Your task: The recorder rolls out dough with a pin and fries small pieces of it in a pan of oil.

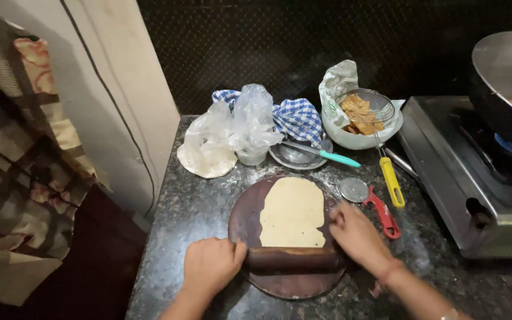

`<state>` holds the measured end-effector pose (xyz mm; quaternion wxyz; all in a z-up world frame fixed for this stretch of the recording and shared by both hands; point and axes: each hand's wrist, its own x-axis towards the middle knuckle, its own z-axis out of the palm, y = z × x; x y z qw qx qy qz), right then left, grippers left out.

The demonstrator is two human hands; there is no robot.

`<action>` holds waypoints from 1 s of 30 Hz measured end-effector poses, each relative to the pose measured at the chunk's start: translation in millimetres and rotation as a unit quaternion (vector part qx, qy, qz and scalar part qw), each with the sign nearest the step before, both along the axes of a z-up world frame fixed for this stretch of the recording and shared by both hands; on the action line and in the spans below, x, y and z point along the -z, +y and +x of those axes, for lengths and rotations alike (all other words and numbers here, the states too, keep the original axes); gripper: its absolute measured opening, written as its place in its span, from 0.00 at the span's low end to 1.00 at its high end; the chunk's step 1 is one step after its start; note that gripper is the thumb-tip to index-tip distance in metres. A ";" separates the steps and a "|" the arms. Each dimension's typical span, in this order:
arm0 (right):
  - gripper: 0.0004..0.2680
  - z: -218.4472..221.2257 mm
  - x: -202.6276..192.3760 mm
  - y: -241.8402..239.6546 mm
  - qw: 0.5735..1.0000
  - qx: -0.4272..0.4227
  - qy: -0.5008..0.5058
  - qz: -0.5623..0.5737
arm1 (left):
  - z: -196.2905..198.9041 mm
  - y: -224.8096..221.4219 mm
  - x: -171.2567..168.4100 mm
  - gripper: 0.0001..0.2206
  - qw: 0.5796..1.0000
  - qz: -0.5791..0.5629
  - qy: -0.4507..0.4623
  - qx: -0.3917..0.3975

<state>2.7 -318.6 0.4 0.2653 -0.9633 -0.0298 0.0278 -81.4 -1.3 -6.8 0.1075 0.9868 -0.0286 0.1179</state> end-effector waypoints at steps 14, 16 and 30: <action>0.13 122.5 -1.3 59.7 0.998 -0.037 -0.005 0.054 | -41.2 -25.2 -12.8 0.19 0.992 -0.055 -0.116 0.001; 0.12 137.2 11.2 50.3 0.980 -0.098 0.044 0.169 | -39.6 -22.1 -11.0 0.19 0.992 -0.051 -0.117 -0.004; 0.08 29.4 -143.5 71.3 0.906 -0.408 -0.075 0.088 | -29.2 -32.8 0.6 0.20 0.994 -0.065 -0.092 0.017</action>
